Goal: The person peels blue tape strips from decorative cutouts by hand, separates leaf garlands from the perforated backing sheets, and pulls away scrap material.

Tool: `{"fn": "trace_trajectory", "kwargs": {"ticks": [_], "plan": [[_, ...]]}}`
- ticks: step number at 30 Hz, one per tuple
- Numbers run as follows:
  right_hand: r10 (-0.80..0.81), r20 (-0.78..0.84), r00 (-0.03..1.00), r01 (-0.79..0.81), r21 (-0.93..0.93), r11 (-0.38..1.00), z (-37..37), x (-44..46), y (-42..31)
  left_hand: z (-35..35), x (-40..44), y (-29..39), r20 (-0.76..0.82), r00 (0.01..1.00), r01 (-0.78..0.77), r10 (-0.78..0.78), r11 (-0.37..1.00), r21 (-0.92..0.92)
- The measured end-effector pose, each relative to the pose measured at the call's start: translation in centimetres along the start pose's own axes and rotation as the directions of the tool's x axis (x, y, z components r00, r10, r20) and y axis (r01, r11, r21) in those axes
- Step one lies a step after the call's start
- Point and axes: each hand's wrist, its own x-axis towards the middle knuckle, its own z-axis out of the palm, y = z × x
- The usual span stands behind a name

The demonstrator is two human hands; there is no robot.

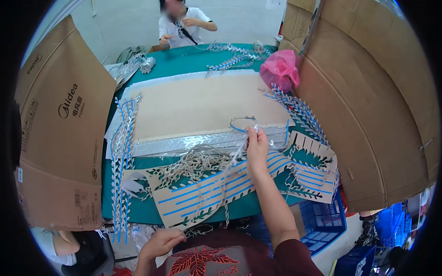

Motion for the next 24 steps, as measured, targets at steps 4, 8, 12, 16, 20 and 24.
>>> {"fn": "trace_trajectory", "kwargs": {"ticks": [4,8,12,16,20,24], "plan": [[0.034,-0.341,0.940,0.007,0.117,0.993,-3.9,6.9,-1.1,-0.3,-1.5,-0.9,0.090,0.991,0.109,-0.096,0.984,-0.144],[0.008,-0.023,1.000,-0.007,0.032,0.999,-2.1,5.2,-2.5,0.0,2.9,4.8,-0.058,0.995,0.094,-0.080,0.951,0.294],[0.073,0.039,0.997,-0.079,0.198,0.977,-0.3,2.4,-5.9,2.2,8.4,3.6,-0.129,0.921,-0.255,0.366,0.822,0.510],[0.093,0.131,0.987,-0.126,0.268,0.955,-0.6,1.0,-7.7,0.9,13.0,5.2,-0.002,0.865,-0.391,0.501,0.679,0.621],[0.093,0.206,0.974,-0.138,0.217,0.966,-0.4,-2.2,-8.3,1.4,17.1,9.2,-0.476,0.865,-0.216,0.156,0.974,-0.073],[0.288,0.406,0.868,-0.394,0.207,0.896,1.8,-7.2,-6.5,-0.4,19.1,9.3,-0.079,0.997,-0.037,0.005,0.912,-0.407]]}}
